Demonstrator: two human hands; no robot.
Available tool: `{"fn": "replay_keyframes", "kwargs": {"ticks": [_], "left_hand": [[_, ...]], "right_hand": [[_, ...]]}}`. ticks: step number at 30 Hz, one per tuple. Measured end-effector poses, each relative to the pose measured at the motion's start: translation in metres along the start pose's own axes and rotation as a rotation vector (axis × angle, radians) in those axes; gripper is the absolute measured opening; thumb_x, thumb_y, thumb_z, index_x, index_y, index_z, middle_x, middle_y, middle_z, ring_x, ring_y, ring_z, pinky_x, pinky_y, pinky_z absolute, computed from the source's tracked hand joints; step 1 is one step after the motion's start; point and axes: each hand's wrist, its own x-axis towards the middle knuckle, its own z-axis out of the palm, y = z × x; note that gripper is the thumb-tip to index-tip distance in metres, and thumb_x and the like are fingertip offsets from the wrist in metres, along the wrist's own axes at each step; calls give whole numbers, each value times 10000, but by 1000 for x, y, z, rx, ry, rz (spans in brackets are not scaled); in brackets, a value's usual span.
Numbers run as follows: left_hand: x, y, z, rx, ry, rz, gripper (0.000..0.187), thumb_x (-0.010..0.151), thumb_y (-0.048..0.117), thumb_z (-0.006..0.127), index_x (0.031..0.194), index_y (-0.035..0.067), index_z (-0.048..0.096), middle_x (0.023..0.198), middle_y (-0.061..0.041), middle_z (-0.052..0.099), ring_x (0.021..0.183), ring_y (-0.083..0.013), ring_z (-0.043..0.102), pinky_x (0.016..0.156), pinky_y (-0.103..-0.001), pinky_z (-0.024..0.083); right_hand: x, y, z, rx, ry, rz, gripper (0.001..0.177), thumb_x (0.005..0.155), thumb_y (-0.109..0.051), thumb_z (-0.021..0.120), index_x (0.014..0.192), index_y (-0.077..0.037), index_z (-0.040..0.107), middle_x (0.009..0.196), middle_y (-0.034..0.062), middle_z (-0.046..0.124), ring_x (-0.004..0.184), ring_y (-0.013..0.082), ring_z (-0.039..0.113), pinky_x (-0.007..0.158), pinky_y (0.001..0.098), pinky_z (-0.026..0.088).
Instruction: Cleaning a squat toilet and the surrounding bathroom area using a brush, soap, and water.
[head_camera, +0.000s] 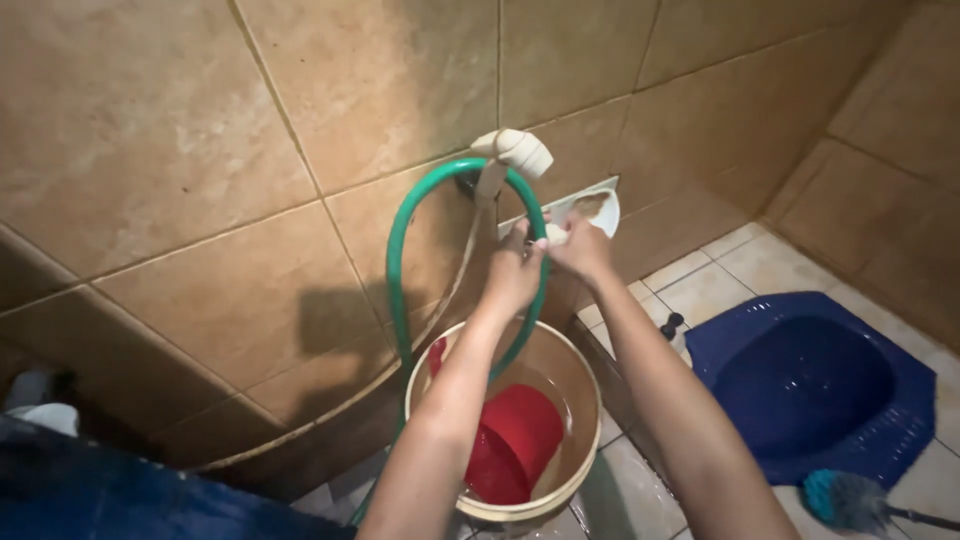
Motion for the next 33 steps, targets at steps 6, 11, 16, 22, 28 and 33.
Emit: {"fn": "replay_keyframes", "kwargs": {"ticks": [6,11,16,22,28,33], "left_hand": [[-3,14,-4,83,50,15,350,1013,107,560,1360,160,564,1158,-204,697,1030,-418,693,828,-487,540],[-5,18,-10,162,55,-107,328,1013,154,556,1339,187,562,1141,-195,691,991,-426,687,791,-514,514],[-3,5,-5,132,55,-68,308,1023,156,544,1331,155,566,1132,-194,686,1014,-415,684,825,-501,517],[-4,-16,11,139,91,3,299,1012,125,569,1308,84,568,1165,-221,656,1065,-405,665,861,-479,523],[-14,-21,22,40,116,-14,396,989,93,599,1375,60,516,1188,-211,656,1053,-362,682,862,-447,546],[-58,-42,36,74,168,16,248,983,47,603,1224,85,642,1027,-139,721,938,-307,726,817,-414,570]], "right_hand": [[-8,27,3,203,112,-156,561,651,-359,908,1075,-86,661,909,215,740,856,365,746,774,446,576],[1,43,-5,213,386,-116,511,741,-267,868,1165,-97,638,961,198,751,890,360,748,786,443,577],[-4,24,4,405,654,45,443,826,-244,843,1192,-112,632,954,174,758,885,338,758,758,439,580],[-39,-9,3,410,249,96,547,788,-261,827,1304,-179,661,740,236,692,692,343,729,696,435,579],[-10,41,11,196,251,-382,529,634,-121,829,1149,-115,712,1057,182,744,912,330,721,812,404,570],[-61,31,13,680,633,-89,484,898,-186,795,1291,-18,570,1213,170,645,1115,260,662,975,369,534]]}}
